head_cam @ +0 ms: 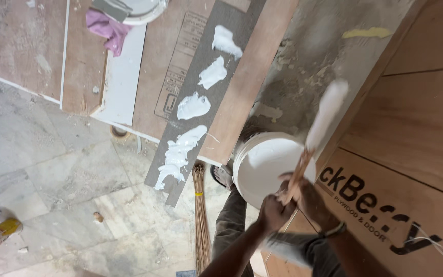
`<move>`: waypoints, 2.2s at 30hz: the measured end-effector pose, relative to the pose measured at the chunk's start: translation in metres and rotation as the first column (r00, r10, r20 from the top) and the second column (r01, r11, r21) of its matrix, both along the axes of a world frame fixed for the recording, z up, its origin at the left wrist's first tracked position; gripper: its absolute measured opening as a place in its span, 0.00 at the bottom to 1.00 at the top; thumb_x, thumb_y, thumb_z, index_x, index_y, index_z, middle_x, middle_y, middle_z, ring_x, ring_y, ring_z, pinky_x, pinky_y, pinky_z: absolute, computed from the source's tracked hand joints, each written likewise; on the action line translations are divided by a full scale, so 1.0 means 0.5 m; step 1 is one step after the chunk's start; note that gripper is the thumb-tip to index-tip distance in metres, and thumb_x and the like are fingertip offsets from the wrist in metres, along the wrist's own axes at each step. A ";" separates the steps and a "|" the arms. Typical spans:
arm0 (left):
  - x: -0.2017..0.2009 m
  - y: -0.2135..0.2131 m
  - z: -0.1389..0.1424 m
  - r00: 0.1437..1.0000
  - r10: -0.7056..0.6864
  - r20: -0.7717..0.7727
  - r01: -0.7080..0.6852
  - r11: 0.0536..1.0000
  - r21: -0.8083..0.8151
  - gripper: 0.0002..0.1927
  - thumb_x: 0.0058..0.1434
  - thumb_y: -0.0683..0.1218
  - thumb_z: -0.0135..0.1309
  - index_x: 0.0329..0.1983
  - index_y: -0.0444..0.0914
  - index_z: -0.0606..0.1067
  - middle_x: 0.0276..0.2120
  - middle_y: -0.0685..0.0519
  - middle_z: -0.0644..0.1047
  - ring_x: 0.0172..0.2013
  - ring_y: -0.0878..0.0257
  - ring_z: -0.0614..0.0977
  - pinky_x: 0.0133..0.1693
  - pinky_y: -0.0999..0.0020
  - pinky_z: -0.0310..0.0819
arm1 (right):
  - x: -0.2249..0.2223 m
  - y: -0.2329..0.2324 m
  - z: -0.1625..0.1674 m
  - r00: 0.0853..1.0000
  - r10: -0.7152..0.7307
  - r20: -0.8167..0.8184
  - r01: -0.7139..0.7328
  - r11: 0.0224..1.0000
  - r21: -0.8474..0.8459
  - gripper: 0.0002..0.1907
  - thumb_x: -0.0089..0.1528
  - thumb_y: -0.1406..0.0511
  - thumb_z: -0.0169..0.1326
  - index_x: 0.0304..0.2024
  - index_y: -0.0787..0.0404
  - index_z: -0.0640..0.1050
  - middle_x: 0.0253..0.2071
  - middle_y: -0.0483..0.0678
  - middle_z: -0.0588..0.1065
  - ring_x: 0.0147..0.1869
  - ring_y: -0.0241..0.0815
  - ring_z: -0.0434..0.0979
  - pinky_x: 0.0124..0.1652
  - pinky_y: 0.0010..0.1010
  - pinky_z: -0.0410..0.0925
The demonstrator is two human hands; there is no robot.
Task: The person applies white adhesive to multiple rectangular boards using a spatula and a stick, dipping the tools into a white bucket. They spread the adhesive across the surface of the boards while working on a marble floor.
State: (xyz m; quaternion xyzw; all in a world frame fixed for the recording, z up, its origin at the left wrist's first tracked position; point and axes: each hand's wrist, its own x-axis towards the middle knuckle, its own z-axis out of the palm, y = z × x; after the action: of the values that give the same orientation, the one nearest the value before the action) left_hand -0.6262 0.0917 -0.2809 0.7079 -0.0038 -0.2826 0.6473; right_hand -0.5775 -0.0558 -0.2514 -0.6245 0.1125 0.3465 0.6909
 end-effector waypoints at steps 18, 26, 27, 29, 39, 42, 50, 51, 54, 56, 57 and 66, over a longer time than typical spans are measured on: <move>0.536 -0.024 -0.119 0.881 0.433 -0.192 -0.421 0.901 0.104 0.25 0.61 0.50 0.63 0.59 0.37 0.73 0.50 0.48 0.81 0.51 0.57 0.83 0.52 0.62 0.76 | 1.239 -0.283 -0.181 0.945 -0.150 0.290 0.213 0.956 -0.200 0.26 0.72 0.57 0.29 0.65 0.61 0.70 0.32 0.42 0.69 0.33 0.33 0.67 0.39 0.28 0.69; 0.913 -0.196 -0.337 0.854 0.419 -0.310 -0.370 0.906 0.204 0.23 0.60 0.48 0.61 0.57 0.37 0.73 0.48 0.46 0.82 0.47 0.56 0.84 0.47 0.60 0.78 | 1.713 -0.389 -0.578 0.627 0.107 0.771 0.360 0.838 -0.409 0.19 0.73 0.71 0.45 0.67 0.67 0.64 0.47 0.50 0.77 0.47 0.35 0.78 0.47 0.28 0.73; 0.958 -0.216 -0.359 0.899 0.382 -0.213 -0.341 0.917 0.207 0.22 0.62 0.49 0.62 0.57 0.36 0.74 0.49 0.45 0.81 0.49 0.55 0.83 0.48 0.60 0.78 | 1.733 -0.402 -0.618 0.673 0.080 0.735 0.355 0.837 -0.416 0.18 0.72 0.71 0.49 0.64 0.65 0.66 0.43 0.48 0.77 0.44 0.34 0.78 0.45 0.26 0.74; 1.007 -0.262 -0.389 0.899 0.371 -0.233 -0.336 0.925 0.177 0.23 0.64 0.51 0.61 0.58 0.36 0.73 0.50 0.46 0.81 0.52 0.56 0.83 0.52 0.60 0.77 | 1.744 -0.417 -0.675 0.756 0.120 0.643 0.276 0.833 -0.479 0.17 0.71 0.71 0.54 0.61 0.63 0.68 0.38 0.47 0.78 0.42 0.33 0.80 0.44 0.24 0.76; 1.195 -0.372 -0.429 0.903 0.263 -0.339 -0.247 0.965 0.091 0.29 0.63 0.60 0.57 0.61 0.40 0.70 0.52 0.50 0.79 0.53 0.58 0.81 0.54 0.60 0.76 | 1.768 -0.509 -0.673 0.925 0.176 0.336 0.046 0.827 -0.560 0.13 0.76 0.61 0.47 0.50 0.67 0.75 0.37 0.49 0.79 0.37 0.37 0.83 0.36 0.29 0.77; 1.221 -0.376 -0.445 0.917 0.261 -0.302 -0.243 0.965 0.096 0.29 0.64 0.60 0.57 0.61 0.39 0.72 0.53 0.49 0.79 0.53 0.57 0.82 0.55 0.60 0.77 | 1.797 -0.514 -0.660 0.963 0.153 0.222 0.035 0.746 -0.665 0.19 0.76 0.57 0.48 0.42 0.67 0.77 0.33 0.52 0.80 0.34 0.40 0.84 0.34 0.29 0.78; 1.321 -0.362 -0.497 0.916 0.340 -0.211 -0.326 0.940 0.097 0.28 0.65 0.58 0.58 0.61 0.37 0.72 0.52 0.48 0.80 0.51 0.57 0.83 0.54 0.60 0.78 | 1.790 -0.503 -0.682 0.975 0.175 0.134 -0.022 0.682 -0.731 0.16 0.74 0.54 0.45 0.45 0.57 0.78 0.29 0.50 0.79 0.30 0.38 0.82 0.28 0.26 0.75; 1.325 -0.359 -0.498 0.913 0.364 -0.185 -0.353 0.931 0.090 0.28 0.65 0.58 0.58 0.61 0.37 0.72 0.52 0.47 0.80 0.52 0.57 0.83 0.55 0.60 0.77 | 1.782 -0.508 -0.684 0.973 0.215 0.082 -0.081 0.656 -0.750 0.18 0.75 0.53 0.43 0.43 0.57 0.77 0.28 0.47 0.79 0.29 0.36 0.81 0.26 0.26 0.74; 1.314 -0.347 -0.479 0.896 0.398 -0.195 -0.385 0.917 0.104 0.26 0.64 0.56 0.59 0.58 0.36 0.73 0.49 0.47 0.82 0.49 0.57 0.85 0.52 0.61 0.79 | 1.747 -0.526 -0.674 0.992 0.062 0.114 0.008 0.848 -0.530 0.21 0.77 0.52 0.43 0.40 0.58 0.76 0.27 0.41 0.74 0.27 0.32 0.73 0.25 0.25 0.67; 1.285 -0.330 -0.460 0.889 0.407 -0.211 -0.400 0.913 0.076 0.25 0.65 0.54 0.59 0.59 0.35 0.72 0.49 0.46 0.81 0.50 0.57 0.84 0.52 0.61 0.78 | 1.720 -0.535 -0.658 0.991 -0.090 0.099 0.119 0.932 -0.342 0.25 0.77 0.48 0.41 0.38 0.58 0.74 0.25 0.39 0.69 0.24 0.31 0.67 0.24 0.25 0.63; 1.264 -0.319 -0.450 0.876 0.426 -0.226 -0.422 0.904 0.067 0.25 0.65 0.53 0.59 0.59 0.35 0.72 0.49 0.46 0.80 0.50 0.57 0.83 0.53 0.61 0.78 | 1.704 -0.538 -0.647 0.992 -0.125 0.036 0.130 0.944 -0.304 0.28 0.77 0.45 0.39 0.35 0.57 0.73 0.24 0.38 0.66 0.22 0.32 0.63 0.24 0.25 0.61; 0.881 -0.130 -0.346 0.830 0.505 -0.237 -0.404 0.837 0.370 0.21 0.62 0.51 0.61 0.55 0.37 0.74 0.46 0.47 0.82 0.47 0.57 0.85 0.47 0.63 0.80 | 1.434 -0.565 -0.478 0.986 0.005 -0.168 -0.081 0.888 -0.452 0.36 0.70 0.38 0.32 0.31 0.57 0.76 0.19 0.43 0.64 0.19 0.37 0.62 0.22 0.32 0.62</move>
State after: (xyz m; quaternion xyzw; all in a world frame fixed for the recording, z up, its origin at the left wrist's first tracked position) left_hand -0.1856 0.0267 -0.4539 0.7223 0.3167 -0.2282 0.5708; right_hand 0.1397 -0.3383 -0.4901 -0.7416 0.2327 0.3750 0.5052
